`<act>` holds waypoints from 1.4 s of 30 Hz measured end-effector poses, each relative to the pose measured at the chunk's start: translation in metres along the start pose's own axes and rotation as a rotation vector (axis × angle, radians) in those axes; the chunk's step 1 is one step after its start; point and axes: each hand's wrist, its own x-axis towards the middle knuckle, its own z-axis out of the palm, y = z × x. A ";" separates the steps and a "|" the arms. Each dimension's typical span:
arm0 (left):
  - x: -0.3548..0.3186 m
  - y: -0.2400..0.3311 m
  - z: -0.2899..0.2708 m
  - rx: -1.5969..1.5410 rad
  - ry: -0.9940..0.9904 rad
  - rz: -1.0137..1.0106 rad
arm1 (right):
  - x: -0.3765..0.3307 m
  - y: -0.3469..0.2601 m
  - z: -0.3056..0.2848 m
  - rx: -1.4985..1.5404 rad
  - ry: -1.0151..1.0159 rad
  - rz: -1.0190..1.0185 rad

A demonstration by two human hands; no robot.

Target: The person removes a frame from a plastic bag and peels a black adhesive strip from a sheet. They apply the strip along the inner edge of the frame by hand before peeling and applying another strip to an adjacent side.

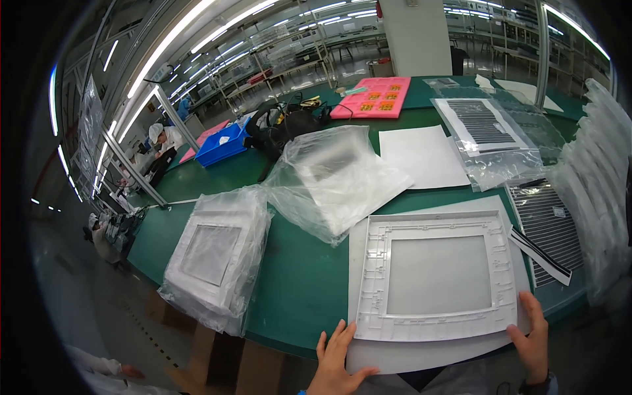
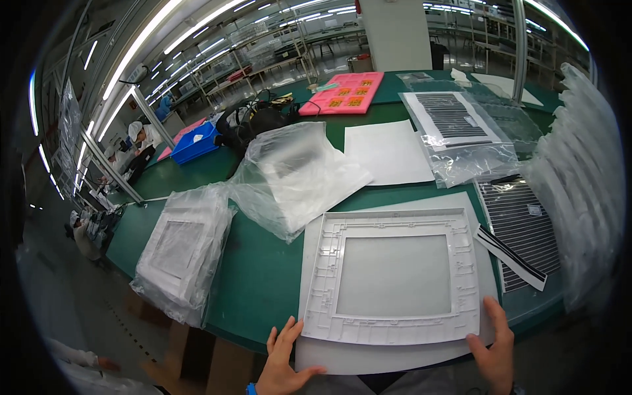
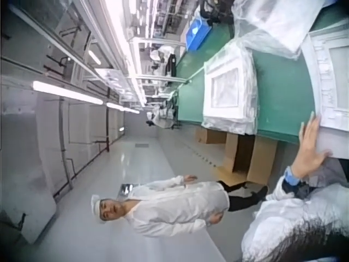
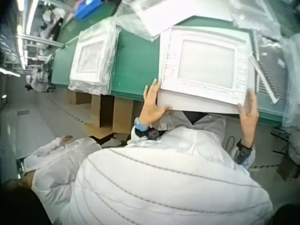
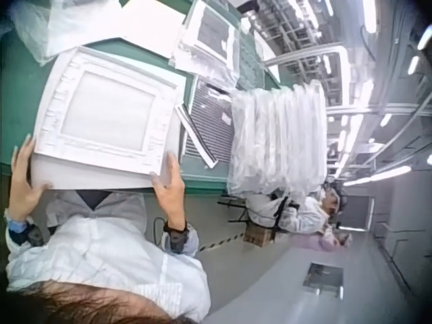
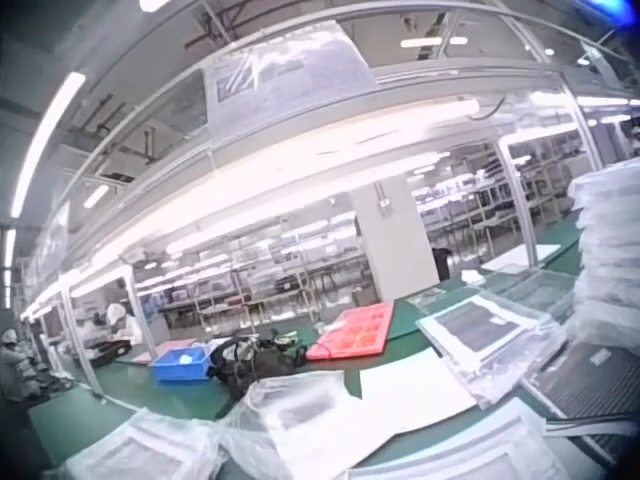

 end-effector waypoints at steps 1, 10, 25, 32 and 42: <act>-0.001 0.000 0.000 -0.005 0.011 -0.008 | 0.004 -0.002 0.006 0.018 -0.062 0.003; -0.005 0.002 0.002 -0.013 0.021 0.030 | 0.021 0.013 0.003 0.355 -0.011 0.104; 0.017 -0.006 -0.013 -0.139 -0.094 0.050 | 0.025 0.034 0.007 0.284 -0.030 -0.002; 0.023 -0.007 -0.007 -0.124 -0.003 0.066 | 0.028 0.043 0.010 0.250 -0.031 -0.003; 0.048 0.002 -0.060 -0.235 -0.179 0.045 | 0.025 0.058 0.003 0.323 0.177 0.019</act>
